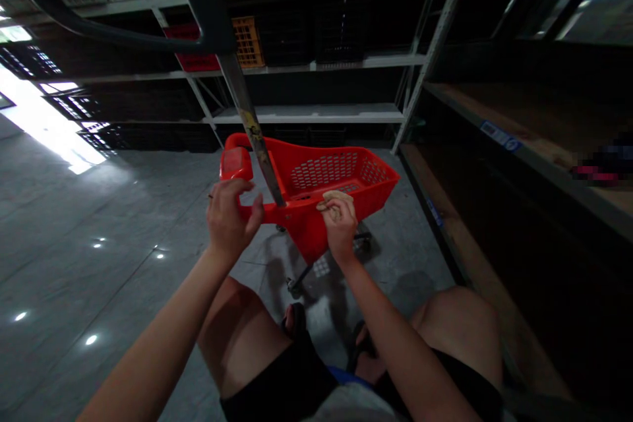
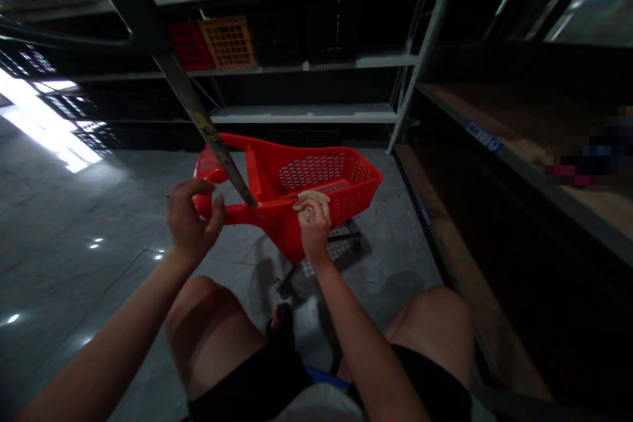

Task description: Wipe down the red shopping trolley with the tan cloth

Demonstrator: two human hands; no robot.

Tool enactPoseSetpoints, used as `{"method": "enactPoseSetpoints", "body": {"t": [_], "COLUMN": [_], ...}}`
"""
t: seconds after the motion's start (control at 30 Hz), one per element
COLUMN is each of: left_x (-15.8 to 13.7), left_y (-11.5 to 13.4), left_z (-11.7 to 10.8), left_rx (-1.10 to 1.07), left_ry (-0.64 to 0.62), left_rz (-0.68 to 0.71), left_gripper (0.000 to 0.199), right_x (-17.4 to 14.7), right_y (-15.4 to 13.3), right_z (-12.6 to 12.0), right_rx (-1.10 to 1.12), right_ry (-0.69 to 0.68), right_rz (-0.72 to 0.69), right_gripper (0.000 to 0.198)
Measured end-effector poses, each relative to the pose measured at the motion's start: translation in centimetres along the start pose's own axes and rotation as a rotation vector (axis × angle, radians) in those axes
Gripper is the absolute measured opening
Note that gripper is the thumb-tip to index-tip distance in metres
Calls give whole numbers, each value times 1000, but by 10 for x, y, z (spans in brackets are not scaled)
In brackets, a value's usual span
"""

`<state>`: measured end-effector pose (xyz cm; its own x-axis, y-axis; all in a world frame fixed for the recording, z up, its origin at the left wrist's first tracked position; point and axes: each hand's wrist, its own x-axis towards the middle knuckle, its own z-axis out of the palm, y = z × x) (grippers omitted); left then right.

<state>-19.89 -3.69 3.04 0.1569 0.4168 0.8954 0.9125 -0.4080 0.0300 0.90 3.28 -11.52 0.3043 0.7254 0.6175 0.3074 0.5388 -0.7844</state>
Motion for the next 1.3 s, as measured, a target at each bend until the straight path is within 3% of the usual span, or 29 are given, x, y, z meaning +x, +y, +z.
{"method": "enactPoseSetpoints", "body": {"t": [0.07, 0.13, 0.2, 0.3, 0.47, 0.57, 0.7, 0.83, 1.03, 1.1, 1.2, 1.3], "left_x": [7, 16, 23, 27, 22, 20, 20, 20, 17, 16, 13, 13], "left_y": [1, 8, 17, 26, 34, 40, 44, 45, 45, 43, 39, 37], "left_z": [-1, 3, 7, 9, 12, 15, 17, 18, 18, 19, 21, 21], "left_rx": [15, 101, 235, 328, 338, 330, 312, 315, 334, 340, 336, 333], "left_ry": [-129, -401, -631, -776, -755, -733, -721, -706, -668, -655, -652, -656], "left_rz": [-217, -330, -361, -311, -224, -218, -213, -208, -209, -206, -201, -209], "left_gripper": [32, 37, 47, 51, 47, 47, 49, 50, 51, 53, 53, 51], "right_x": [-17, -38, -51, -43, 1, 13, 8, -2, -5, 3, 30, 66], "right_y": [8, 19, 22, -5, -99, -116, -77, -40, -61, -56, -18, 38], "right_z": [-1, -6, -12, -11, 9, 11, 0, -8, -3, -8, -27, -49], "right_rx": [-15, -32, -41, -29, 97, 117, -60, -208, -82, -107, -162, -208], "right_ry": [-47, -99, -118, -94, -144, -137, -189, -259, -363, -407, -463, -416], "right_rz": [-6, 1, 6, -2, -130, -154, -115, -164, -303, -344, -361, -266], "right_gripper": [12, 14, 13, 11, 20, 25, 37, 42, 52, 55, 56, 56]}}
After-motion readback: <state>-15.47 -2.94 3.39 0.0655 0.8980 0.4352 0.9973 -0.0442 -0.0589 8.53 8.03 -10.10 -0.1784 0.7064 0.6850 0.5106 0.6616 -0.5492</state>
